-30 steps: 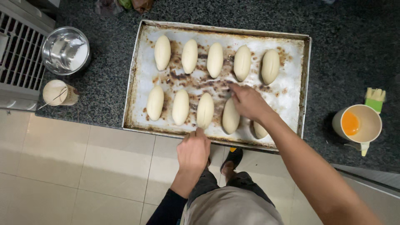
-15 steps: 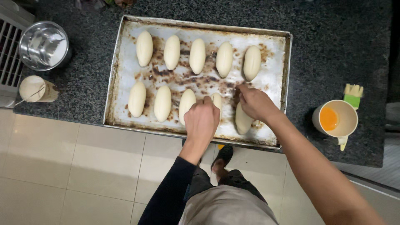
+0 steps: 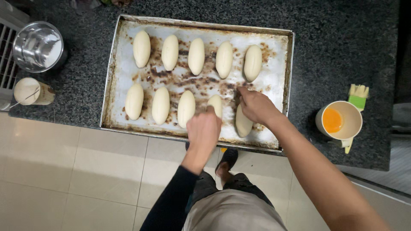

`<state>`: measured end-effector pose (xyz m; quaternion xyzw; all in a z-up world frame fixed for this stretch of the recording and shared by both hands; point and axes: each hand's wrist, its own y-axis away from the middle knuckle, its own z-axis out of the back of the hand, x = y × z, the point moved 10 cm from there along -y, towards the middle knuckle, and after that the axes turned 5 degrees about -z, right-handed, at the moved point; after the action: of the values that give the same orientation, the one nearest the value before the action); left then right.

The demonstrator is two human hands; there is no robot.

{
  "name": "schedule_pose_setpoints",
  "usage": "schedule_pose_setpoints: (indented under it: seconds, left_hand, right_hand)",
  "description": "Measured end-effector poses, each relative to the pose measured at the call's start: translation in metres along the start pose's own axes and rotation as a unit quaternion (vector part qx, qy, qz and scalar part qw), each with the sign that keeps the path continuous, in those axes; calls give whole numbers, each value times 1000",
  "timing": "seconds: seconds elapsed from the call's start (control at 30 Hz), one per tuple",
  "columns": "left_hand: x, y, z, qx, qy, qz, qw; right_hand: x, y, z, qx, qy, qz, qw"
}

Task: The person takes a tray of dough rolls from a rack, places it on a counter, uses a thin tool to score the top of each roll, and then brushes an egg wash over each roll using a pastry brush.

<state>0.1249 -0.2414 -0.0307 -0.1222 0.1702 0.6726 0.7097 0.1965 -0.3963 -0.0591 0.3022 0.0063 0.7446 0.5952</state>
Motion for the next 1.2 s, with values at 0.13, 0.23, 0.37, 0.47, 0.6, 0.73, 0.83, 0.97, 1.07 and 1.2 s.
schedule_pose_setpoints:
  seconds: [0.13, 0.23, 0.37, 0.47, 0.6, 0.73, 0.83, 0.97, 1.07, 1.2]
  left_hand:
    - [-1, 55, -4, -4, 13, 8, 1000]
    - [-5, 70, 0, -24, 14, 13, 1000]
    - [-25, 66, 26, -69, 55, -1, 996]
    - [-49, 49, 43, -103, 81, -24, 991]
    - [-74, 24, 36, -114, 96, -31, 988]
    - [-90, 2, 18, -114, 81, -47, 989]
    - [-97, -7, 4, -103, 59, -47, 992]
    - [-101, -16, -6, -109, 34, -45, 993]
    - [-102, -19, -12, -111, 25, -46, 992]
    - [-101, -20, -18, -98, 17, -30, 995]
  right_hand:
    - [-3, 0, 2, -8, -16, 18, 1000]
    - [0, 8, 20, -54, -44, 46, 997]
    - [-19, 38, 45, -94, -50, 1, 994]
    - [-33, 51, 52, -92, -14, -13, 996]
    - [-42, 62, 48, -100, 8, 18, 995]
    - [-43, 62, 41, -87, 18, 37, 995]
    - [-47, 61, 38, -66, 26, 21, 997]
    - [-46, 61, 41, -72, 25, 30, 997]
    - [-48, 61, 37, -68, 33, 25, 997]
    - [-50, 59, 35, -66, 35, 22, 997]
